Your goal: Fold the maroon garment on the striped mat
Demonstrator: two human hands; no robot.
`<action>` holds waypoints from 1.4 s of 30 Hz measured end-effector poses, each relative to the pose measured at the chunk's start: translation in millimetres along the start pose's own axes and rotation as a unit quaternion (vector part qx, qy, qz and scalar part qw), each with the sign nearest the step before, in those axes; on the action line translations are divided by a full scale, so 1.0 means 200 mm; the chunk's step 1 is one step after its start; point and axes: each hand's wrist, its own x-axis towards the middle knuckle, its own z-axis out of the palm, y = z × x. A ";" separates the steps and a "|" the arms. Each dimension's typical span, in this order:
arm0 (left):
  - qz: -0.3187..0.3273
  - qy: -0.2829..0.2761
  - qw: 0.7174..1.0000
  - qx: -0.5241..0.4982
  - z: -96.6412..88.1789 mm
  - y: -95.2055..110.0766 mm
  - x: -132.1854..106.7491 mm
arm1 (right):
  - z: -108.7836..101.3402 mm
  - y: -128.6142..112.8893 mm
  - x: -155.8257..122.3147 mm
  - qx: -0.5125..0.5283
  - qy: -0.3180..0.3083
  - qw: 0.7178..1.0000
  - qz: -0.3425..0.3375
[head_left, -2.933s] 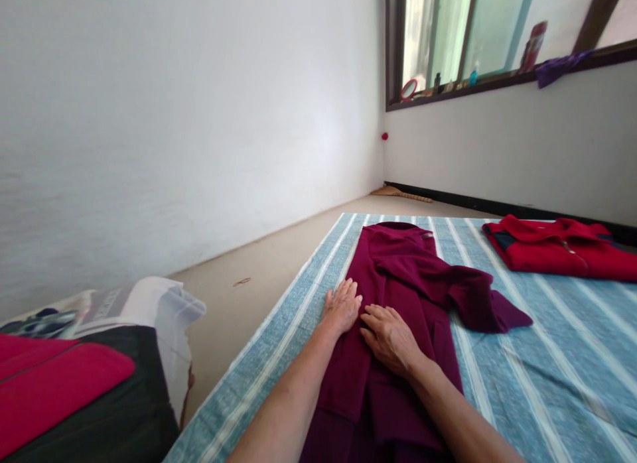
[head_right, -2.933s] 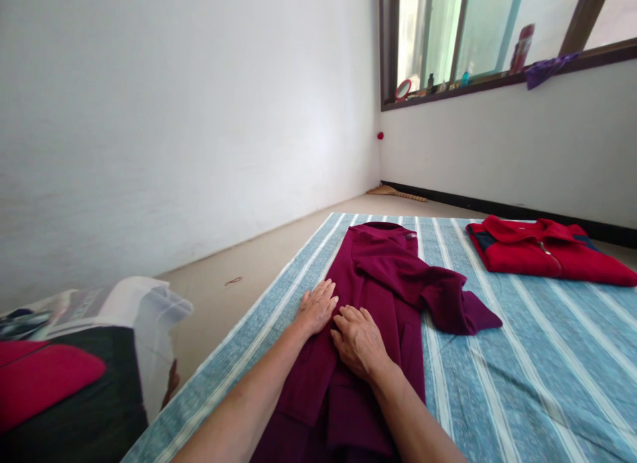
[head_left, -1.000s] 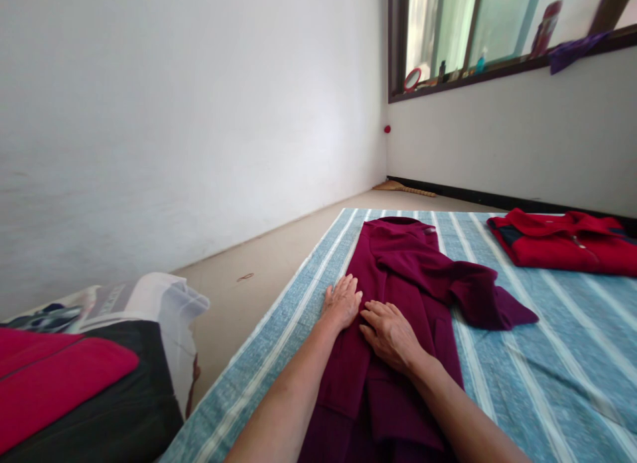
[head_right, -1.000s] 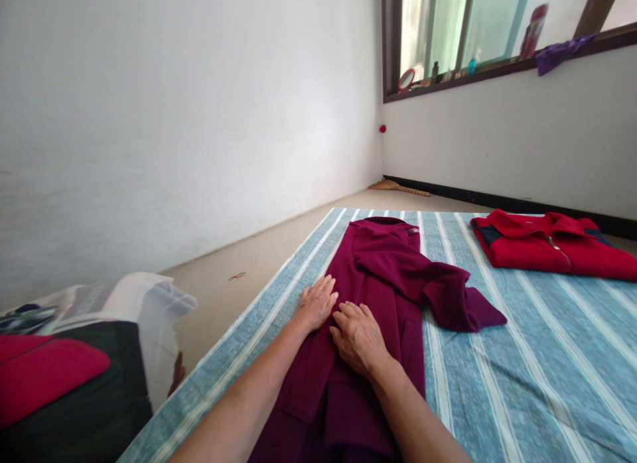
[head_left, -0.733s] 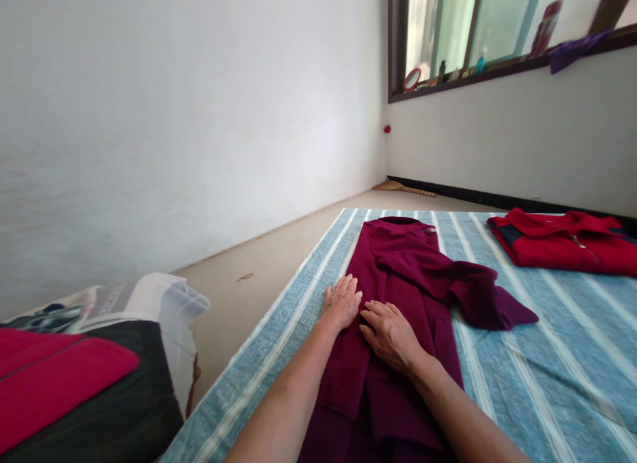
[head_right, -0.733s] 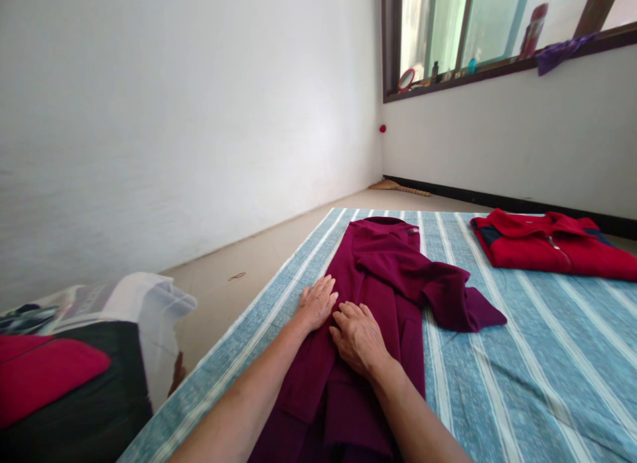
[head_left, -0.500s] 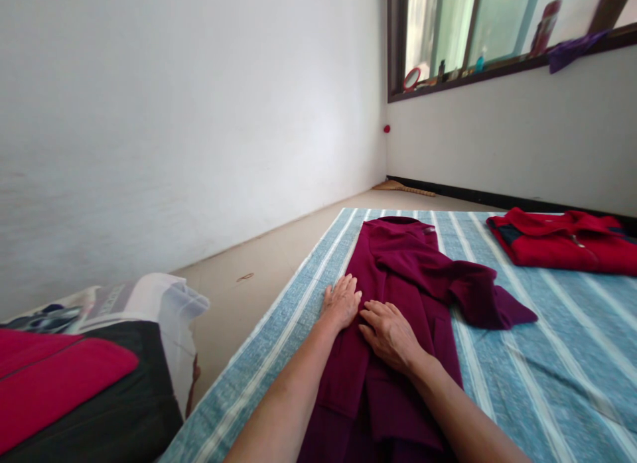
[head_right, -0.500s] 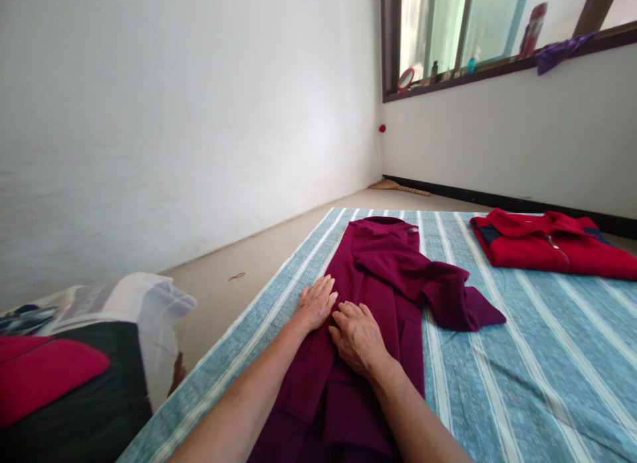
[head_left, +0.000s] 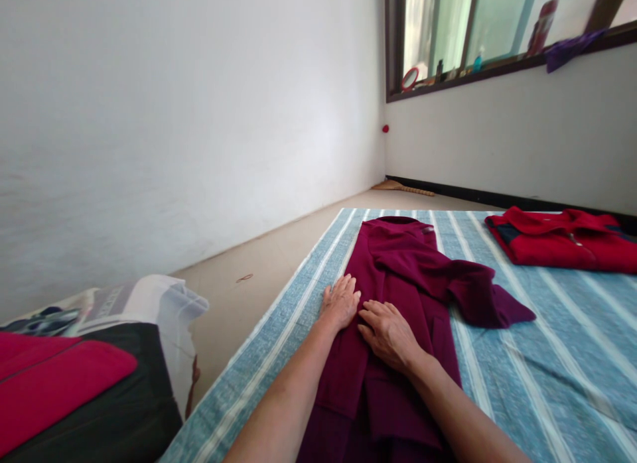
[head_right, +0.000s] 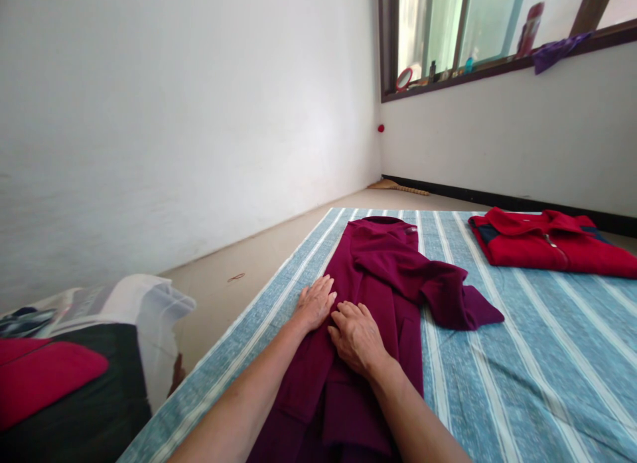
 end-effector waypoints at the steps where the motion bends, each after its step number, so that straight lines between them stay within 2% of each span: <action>1: 0.000 0.000 1.000 0.001 0.00 0.00 0.00 | 0.00 0.00 0.00 0.000 0.000 1.000 0.001; 28: -0.003 0.004 0.999 -0.032 0.00 0.00 0.00 | 0.00 0.00 0.00 0.006 -0.004 1.000 -0.005; 36: -0.022 0.027 0.986 -0.161 0.00 -0.02 0.02 | -0.01 0.00 0.00 0.009 -0.004 1.000 -0.002; 39: -0.058 0.048 0.966 -0.246 -0.03 -0.06 0.06 | -0.02 0.00 0.00 0.012 -0.004 1.000 -0.003; 42: -0.117 0.067 0.933 -0.334 -0.09 -0.11 0.10 | -0.02 0.00 0.00 0.015 -0.004 1.000 0.001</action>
